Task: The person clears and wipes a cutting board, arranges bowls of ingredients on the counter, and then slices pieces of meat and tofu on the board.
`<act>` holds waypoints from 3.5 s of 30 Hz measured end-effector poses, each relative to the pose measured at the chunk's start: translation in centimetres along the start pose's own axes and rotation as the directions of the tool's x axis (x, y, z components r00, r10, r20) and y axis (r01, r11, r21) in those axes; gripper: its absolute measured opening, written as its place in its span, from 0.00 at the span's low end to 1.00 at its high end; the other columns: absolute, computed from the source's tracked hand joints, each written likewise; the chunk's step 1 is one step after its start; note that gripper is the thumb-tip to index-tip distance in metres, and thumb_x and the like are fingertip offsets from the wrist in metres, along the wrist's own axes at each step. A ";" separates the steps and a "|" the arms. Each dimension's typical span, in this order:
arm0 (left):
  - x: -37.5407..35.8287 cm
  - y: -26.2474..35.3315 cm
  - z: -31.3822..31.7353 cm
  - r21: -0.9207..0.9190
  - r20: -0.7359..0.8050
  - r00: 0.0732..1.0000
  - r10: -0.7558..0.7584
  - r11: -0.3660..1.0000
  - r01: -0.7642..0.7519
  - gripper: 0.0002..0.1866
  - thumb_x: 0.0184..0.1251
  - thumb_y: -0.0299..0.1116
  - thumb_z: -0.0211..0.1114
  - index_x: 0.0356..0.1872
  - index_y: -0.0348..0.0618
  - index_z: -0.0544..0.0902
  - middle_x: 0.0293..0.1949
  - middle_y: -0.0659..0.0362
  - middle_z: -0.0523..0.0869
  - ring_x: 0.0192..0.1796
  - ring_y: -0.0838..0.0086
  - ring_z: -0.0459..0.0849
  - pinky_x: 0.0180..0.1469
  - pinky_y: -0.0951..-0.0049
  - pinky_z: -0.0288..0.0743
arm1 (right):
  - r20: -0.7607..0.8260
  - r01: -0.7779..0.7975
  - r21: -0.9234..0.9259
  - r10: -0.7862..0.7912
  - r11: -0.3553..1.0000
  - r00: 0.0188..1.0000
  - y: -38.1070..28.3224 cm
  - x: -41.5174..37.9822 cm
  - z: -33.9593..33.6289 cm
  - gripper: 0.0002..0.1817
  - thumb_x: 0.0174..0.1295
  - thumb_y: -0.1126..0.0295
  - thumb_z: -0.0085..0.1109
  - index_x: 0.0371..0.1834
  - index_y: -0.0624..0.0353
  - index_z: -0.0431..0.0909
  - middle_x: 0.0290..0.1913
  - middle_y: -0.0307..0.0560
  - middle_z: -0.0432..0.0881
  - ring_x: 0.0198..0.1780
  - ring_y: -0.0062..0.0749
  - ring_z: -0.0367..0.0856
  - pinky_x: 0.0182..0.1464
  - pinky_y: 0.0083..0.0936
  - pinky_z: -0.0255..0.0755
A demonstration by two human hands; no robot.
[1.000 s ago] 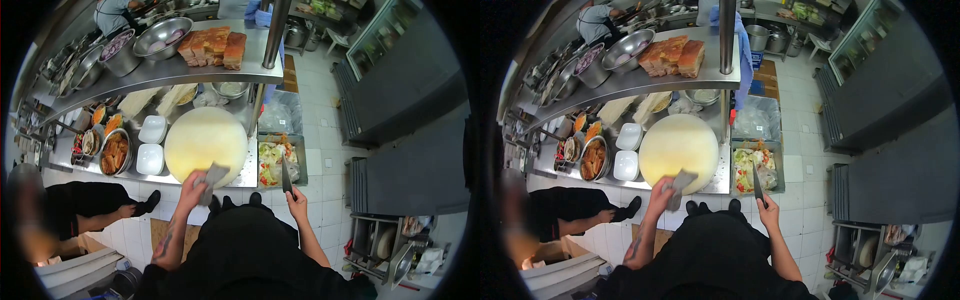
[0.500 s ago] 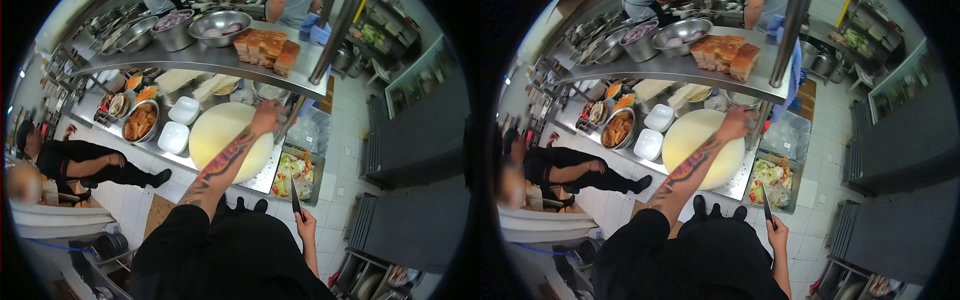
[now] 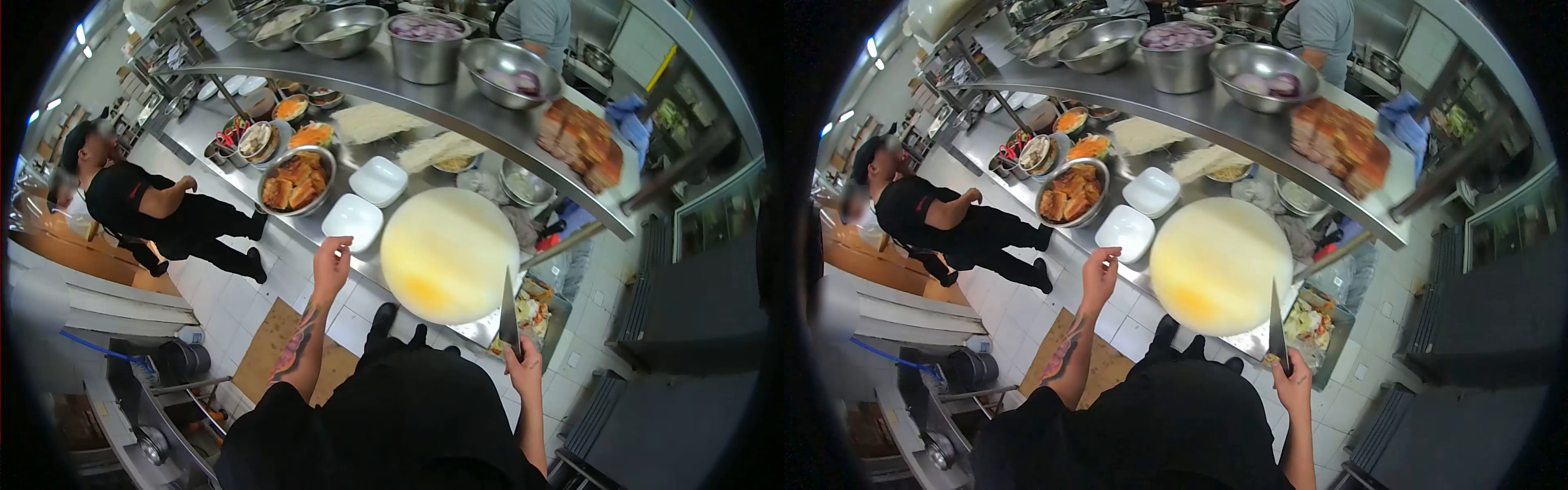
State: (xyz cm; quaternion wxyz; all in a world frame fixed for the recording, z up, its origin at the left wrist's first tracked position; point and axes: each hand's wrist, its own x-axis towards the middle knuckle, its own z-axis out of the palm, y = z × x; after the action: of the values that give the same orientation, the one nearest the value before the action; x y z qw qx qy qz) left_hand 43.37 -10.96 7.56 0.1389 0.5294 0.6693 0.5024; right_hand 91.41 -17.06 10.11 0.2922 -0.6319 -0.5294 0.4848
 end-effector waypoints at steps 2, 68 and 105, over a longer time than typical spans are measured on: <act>2.6 -1.3 -3.1 0.070 -0.023 0.999 0.025 0.997 -0.023 0.11 0.69 0.18 0.63 0.49 0.40 0.87 0.44 0.55 0.89 0.38 0.74 0.86 0.36 0.74 0.81 | 0.006 0.057 0.229 -0.060 0.972 0.998 -2.0 1.5 3.3 0.17 0.72 0.73 0.61 0.61 0.65 0.77 0.30 0.36 0.80 0.23 0.15 0.75 0.26 0.19 0.71; 19.7 -20.4 -17.2 0.059 -0.013 0.835 -0.549 0.834 0.549 0.34 0.67 0.36 0.73 0.72 0.35 0.75 0.54 0.52 0.87 0.42 0.71 0.88 0.41 0.70 0.86 | -0.217 0.068 -0.206 -0.114 0.976 0.970 -4.9 3.8 11.1 0.18 0.70 0.72 0.66 0.61 0.64 0.83 0.22 0.32 0.77 0.19 0.15 0.72 0.23 0.19 0.65; 15.8 -23.7 -13.0 -0.280 0.010 0.842 -0.539 0.807 0.520 0.17 0.71 0.28 0.66 0.59 0.39 0.81 0.47 0.58 0.86 0.42 0.75 0.85 0.40 0.72 0.81 | 0.305 0.828 -0.416 -0.800 0.376 0.517 -25.7 21.1 41.6 0.35 0.53 0.81 0.61 0.70 0.68 0.72 0.71 0.64 0.70 0.70 0.62 0.71 0.72 0.47 0.67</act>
State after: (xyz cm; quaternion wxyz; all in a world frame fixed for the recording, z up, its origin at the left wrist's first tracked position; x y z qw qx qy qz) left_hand 14.23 -2.85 -0.48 0.3210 0.2796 0.7195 0.5487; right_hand 42.45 3.92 11.45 0.2981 -0.3291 -0.8859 0.1343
